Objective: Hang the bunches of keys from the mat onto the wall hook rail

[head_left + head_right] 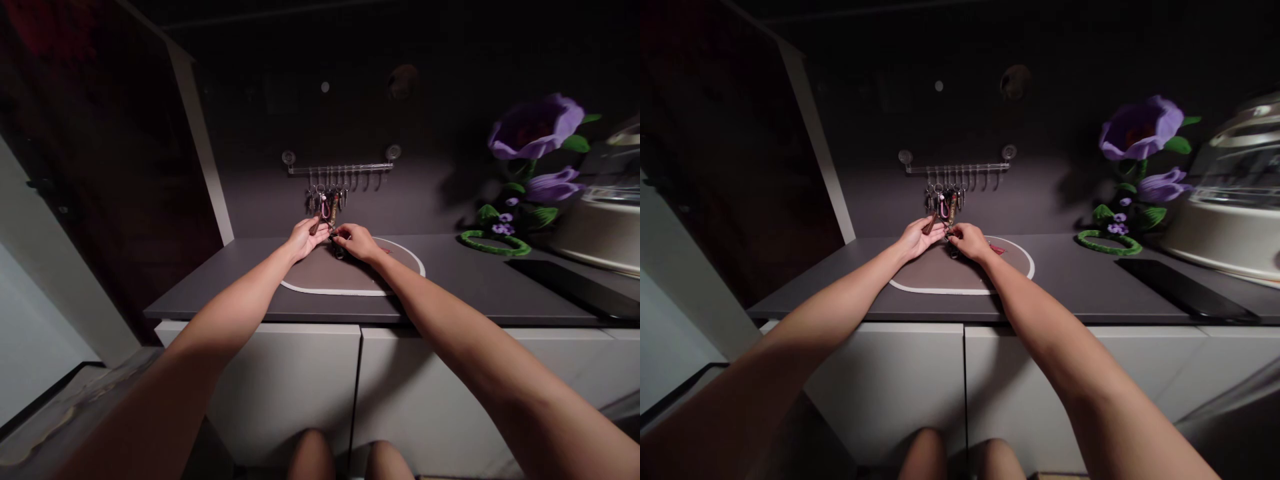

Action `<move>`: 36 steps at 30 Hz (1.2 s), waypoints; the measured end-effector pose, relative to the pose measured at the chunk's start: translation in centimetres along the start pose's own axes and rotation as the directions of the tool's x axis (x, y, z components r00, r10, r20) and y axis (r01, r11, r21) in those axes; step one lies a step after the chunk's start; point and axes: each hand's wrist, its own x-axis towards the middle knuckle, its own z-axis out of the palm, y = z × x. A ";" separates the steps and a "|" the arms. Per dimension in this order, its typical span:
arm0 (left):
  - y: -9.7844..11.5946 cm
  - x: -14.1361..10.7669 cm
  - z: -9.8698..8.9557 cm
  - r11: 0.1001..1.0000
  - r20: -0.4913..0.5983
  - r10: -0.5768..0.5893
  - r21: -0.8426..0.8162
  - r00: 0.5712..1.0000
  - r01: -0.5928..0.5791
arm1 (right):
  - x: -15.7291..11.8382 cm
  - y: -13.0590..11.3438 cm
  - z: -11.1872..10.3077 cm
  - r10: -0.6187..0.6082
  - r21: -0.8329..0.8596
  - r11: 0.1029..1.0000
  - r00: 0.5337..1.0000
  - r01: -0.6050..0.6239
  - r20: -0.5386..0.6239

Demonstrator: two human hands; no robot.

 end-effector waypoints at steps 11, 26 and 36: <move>0.3 -0.1 0.1 0.999 0.086 -0.009 -0.035 0.996 0.012 | 0.2 0.6 0.4 -0.110 -0.018 0.994 0.988 0.109 -0.108; 0.7 -0.3 0.0 0.999 0.034 -0.024 -0.048 0.999 0.026 | 0.3 0.2 -0.5 -0.098 0.048 0.992 0.964 0.114 -0.248; 0.6 -0.2 -0.3 0.999 0.019 -0.037 -0.030 0.999 0.037 | 0.6 0.4 -0.4 0.038 0.367 0.929 0.969 0.056 -0.244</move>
